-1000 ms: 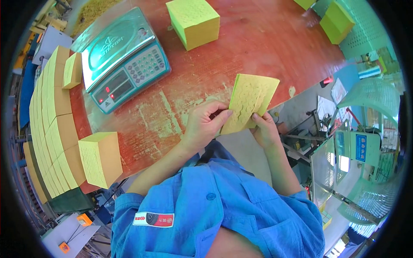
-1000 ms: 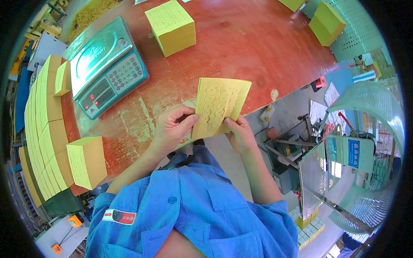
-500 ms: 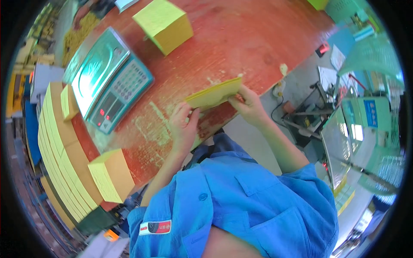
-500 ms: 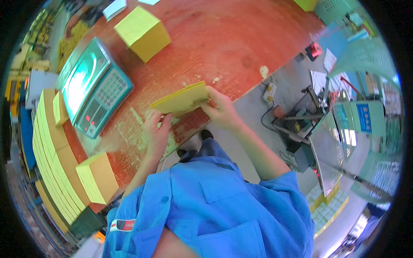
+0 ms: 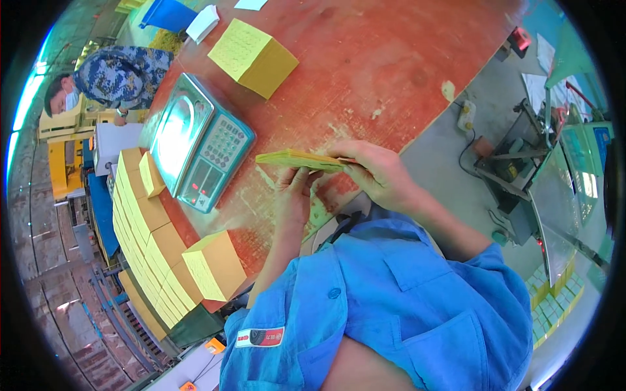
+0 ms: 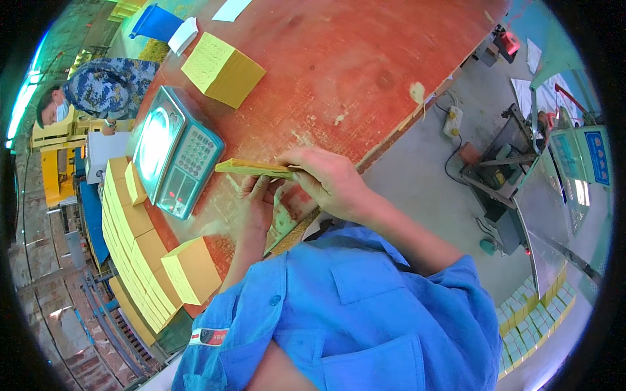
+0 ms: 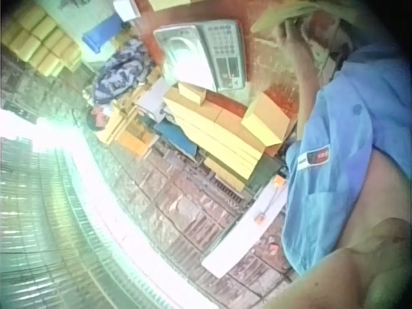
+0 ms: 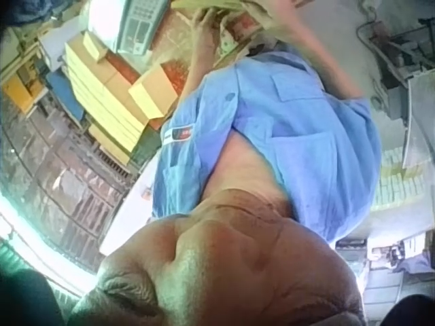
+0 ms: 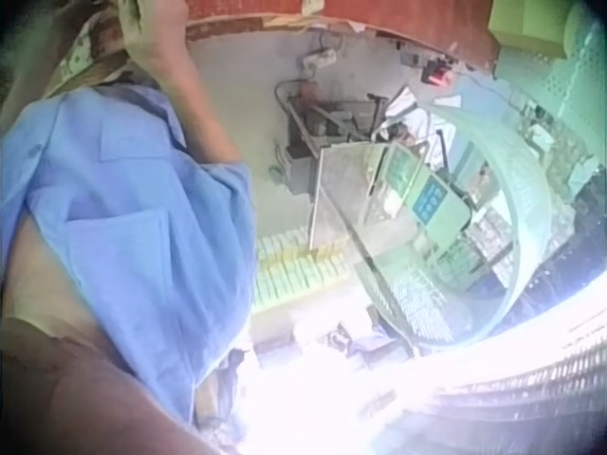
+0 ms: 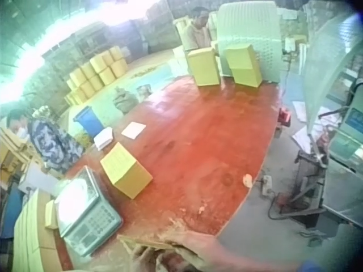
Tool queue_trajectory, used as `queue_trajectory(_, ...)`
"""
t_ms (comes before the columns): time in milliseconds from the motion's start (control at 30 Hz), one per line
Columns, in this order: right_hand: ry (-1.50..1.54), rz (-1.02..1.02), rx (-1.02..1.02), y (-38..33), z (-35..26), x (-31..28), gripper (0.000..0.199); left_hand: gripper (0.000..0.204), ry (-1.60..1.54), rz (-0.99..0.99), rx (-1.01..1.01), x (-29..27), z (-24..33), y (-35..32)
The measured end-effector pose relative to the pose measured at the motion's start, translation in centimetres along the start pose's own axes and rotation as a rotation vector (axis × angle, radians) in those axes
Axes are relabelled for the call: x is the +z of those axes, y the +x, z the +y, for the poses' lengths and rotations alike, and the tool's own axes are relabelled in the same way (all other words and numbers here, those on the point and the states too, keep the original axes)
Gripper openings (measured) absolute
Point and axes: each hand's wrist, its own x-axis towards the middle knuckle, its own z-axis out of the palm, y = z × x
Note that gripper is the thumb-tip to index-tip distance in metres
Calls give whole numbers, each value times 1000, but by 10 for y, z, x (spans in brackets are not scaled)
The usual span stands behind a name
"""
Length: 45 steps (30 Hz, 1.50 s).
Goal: Bundling stacks of yellow paper blocks using a machine, then weighing them on a digital scale and stacking them.
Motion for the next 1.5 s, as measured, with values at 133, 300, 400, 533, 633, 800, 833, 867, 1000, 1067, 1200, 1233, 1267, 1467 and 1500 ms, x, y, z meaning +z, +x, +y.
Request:
queue_trajectory(133,-15,9,-64,8,2,-2,30,19,-44,19,-18,7,0,0)
queue_trajectory(300,9,-10,7,15,12,0,26,22,-76,47,4,2,-8,2)
queue_trajectory(400,9,52,143,19,15,0,21,22,-78,56,0,3,-10,1)
queue_trajectory(533,-35,113,100,33,22,-4,17,20,-111,108,-114,11,-5,2)
queue_trajectory(633,-140,82,113,47,20,-5,15,19,-103,144,-127,10,-3,4)
queue_trajectory(800,-226,37,98,58,32,2,15,18,-10,263,-118,5,2,9)
queue_trajectory(833,-233,25,77,58,38,3,15,17,25,271,-142,3,5,5)
queue_trajectory(867,-201,24,149,57,47,4,16,16,58,280,-166,2,8,2)
queue_trajectory(1000,-78,-53,360,53,59,5,17,14,128,232,-87,-2,16,-2)
queue_trajectory(1067,59,-94,513,60,62,4,17,18,128,245,-102,-3,24,-2)
queue_trajectory(1200,-8,-99,253,147,27,-13,23,16,306,172,126,11,96,48)
queue_trajectory(1233,-25,-98,221,179,23,-14,25,16,319,206,210,22,123,69)
queue_trajectory(1267,-24,-88,164,215,21,-11,24,16,394,217,310,19,144,98)
queue_trajectory(1467,176,-123,342,357,75,12,21,14,566,222,115,-14,200,222)
queue_trajectory(1500,130,-130,368,361,81,13,20,14,572,206,110,-9,198,227)
